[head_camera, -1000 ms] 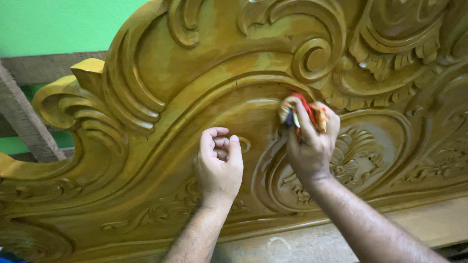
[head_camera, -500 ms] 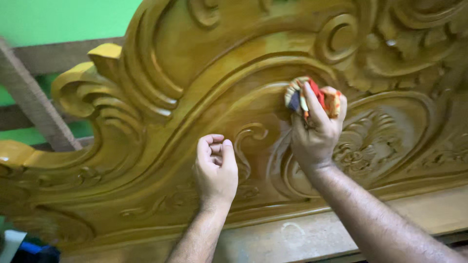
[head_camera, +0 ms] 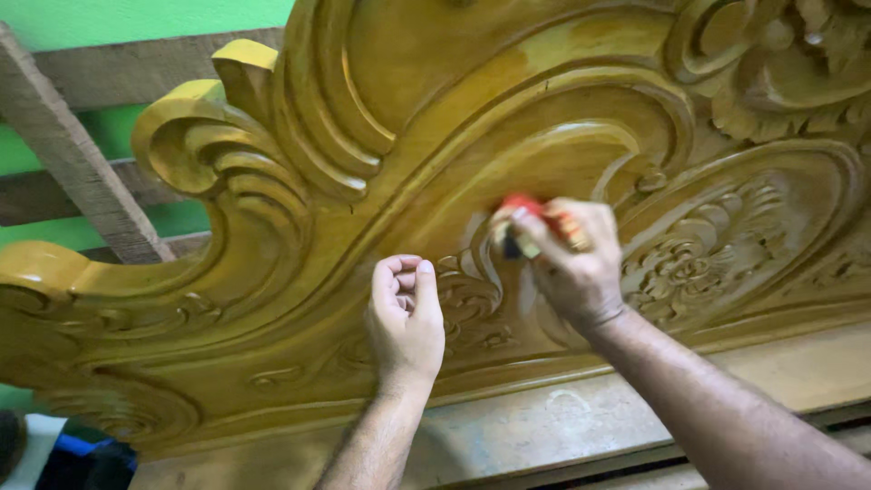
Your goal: The person uses a red cloth to polish a carved wooden headboard. They repeatedly rub the cloth over the intricate carvings, occasionally dipping the cloth into a small metal bowl on a nearby table to apply more liquid before continuing to polish the wood.
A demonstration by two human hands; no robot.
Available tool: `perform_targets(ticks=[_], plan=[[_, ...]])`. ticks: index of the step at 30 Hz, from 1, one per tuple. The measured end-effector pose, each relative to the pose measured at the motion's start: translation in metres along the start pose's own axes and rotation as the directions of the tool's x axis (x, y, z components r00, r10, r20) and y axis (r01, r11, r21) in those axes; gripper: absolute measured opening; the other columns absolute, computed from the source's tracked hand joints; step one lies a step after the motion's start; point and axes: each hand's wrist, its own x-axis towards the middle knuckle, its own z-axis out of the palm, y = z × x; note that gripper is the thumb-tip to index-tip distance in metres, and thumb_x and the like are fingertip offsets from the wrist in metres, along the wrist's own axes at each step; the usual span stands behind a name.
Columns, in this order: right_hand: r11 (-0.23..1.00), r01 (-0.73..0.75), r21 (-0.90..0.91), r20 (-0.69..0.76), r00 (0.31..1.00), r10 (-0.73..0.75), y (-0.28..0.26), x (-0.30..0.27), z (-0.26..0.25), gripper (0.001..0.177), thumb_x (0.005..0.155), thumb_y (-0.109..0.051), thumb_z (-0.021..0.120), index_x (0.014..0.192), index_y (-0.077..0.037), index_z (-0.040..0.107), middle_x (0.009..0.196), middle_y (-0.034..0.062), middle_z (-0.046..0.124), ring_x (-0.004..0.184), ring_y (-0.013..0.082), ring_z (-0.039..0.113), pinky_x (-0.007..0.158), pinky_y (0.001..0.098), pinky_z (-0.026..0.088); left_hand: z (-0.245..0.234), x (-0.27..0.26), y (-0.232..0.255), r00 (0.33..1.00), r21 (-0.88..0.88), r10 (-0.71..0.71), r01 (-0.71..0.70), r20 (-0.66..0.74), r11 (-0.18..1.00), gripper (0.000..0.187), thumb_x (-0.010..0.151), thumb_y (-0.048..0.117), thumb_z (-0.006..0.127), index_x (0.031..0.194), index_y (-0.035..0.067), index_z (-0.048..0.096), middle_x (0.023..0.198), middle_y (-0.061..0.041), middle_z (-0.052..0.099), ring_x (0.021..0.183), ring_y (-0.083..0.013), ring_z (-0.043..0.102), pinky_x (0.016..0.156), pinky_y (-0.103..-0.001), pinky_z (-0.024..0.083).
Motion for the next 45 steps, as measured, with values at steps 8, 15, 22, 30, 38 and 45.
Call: perform_targets(ticks=[8,15,22,30,38,45], plan=[[0.772,-0.278,0.571,-0.296,0.808,0.51,0.006,0.051,0.011,0.054,0.096,0.007,0.054,0.147,-0.01,0.058,0.134,0.0095,0.069,0.124,0.0242,0.066,0.111,0.0368,0.051,-0.014,-0.005,-0.026,0.962,-0.308,-0.262,0.273,0.077,0.912,0.025,0.104,0.031,0.052,0.102,0.008,0.06,0.073,0.0,0.056,0.051,-0.007,0.046,0.047,-0.024,0.04],[0.982,0.189,-0.02,0.179,0.967,-0.182,-0.066,-0.012,0.044,0.055,0.073,-0.021,0.085,0.126,-0.03,0.072,0.121,0.0081,0.059,0.11,0.0286,0.054,0.092,0.045,0.045,-0.042,-0.01,-0.042,0.954,-0.286,-0.298,0.296,0.037,0.911,0.033,0.105,0.037,0.047,0.103,0.007,0.061,0.073,-0.001,0.056,0.052,-0.0075,0.048,0.048,-0.024,0.041],[0.988,-0.128,0.081,0.489,0.869,0.073,-0.048,-0.068,0.055,0.025,0.09,-0.036,0.072,0.115,-0.032,0.076,0.108,-0.005,0.066,0.098,0.0107,0.062,0.08,0.0322,0.052,-0.056,-0.006,-0.056,0.916,-0.257,-0.398,0.397,0.049,0.881,0.033,0.104,0.037,0.051,0.1,0.006,0.061,0.071,-0.002,0.056,0.05,-0.0083,0.047,0.047,-0.025,0.04],[0.91,-0.414,0.012,-0.22,0.887,0.406,0.001,-0.016,0.023,0.051,0.102,0.001,0.064,0.153,-0.003,0.055,0.143,0.0185,0.061,0.137,0.0282,0.057,0.121,0.0426,0.046,-0.041,-0.008,-0.052,0.906,-0.245,-0.404,0.422,0.123,0.873,0.036,0.103,0.039,0.053,0.095,0.005,0.062,0.069,-0.002,0.055,0.05,-0.0081,0.047,0.047,-0.025,0.041],[0.399,-0.882,0.251,-0.074,0.394,0.916,-0.058,-0.09,0.056,0.061,0.094,0.006,0.056,0.154,-0.002,0.05,0.14,0.0206,0.056,0.132,0.0279,0.056,0.115,0.0337,0.043,-0.03,-0.017,-0.048,0.878,-0.226,-0.429,0.472,0.213,0.852,0.039,0.103,0.041,0.052,0.092,0.006,0.064,0.07,-0.001,0.055,0.05,-0.0079,0.048,0.047,-0.025,0.042],[0.816,-0.537,0.213,-0.215,0.789,0.575,0.007,-0.009,0.015,0.064,0.092,0.011,0.058,0.154,-0.005,0.051,0.148,0.0168,0.063,0.141,0.0297,0.058,0.128,0.0516,0.021,-0.018,-0.026,-0.044,0.879,-0.223,-0.413,0.463,0.237,0.858,0.04,0.103,0.04,0.052,0.087,0.006,0.064,0.07,-0.001,0.055,0.05,-0.0079,0.048,0.046,-0.025,0.042]])
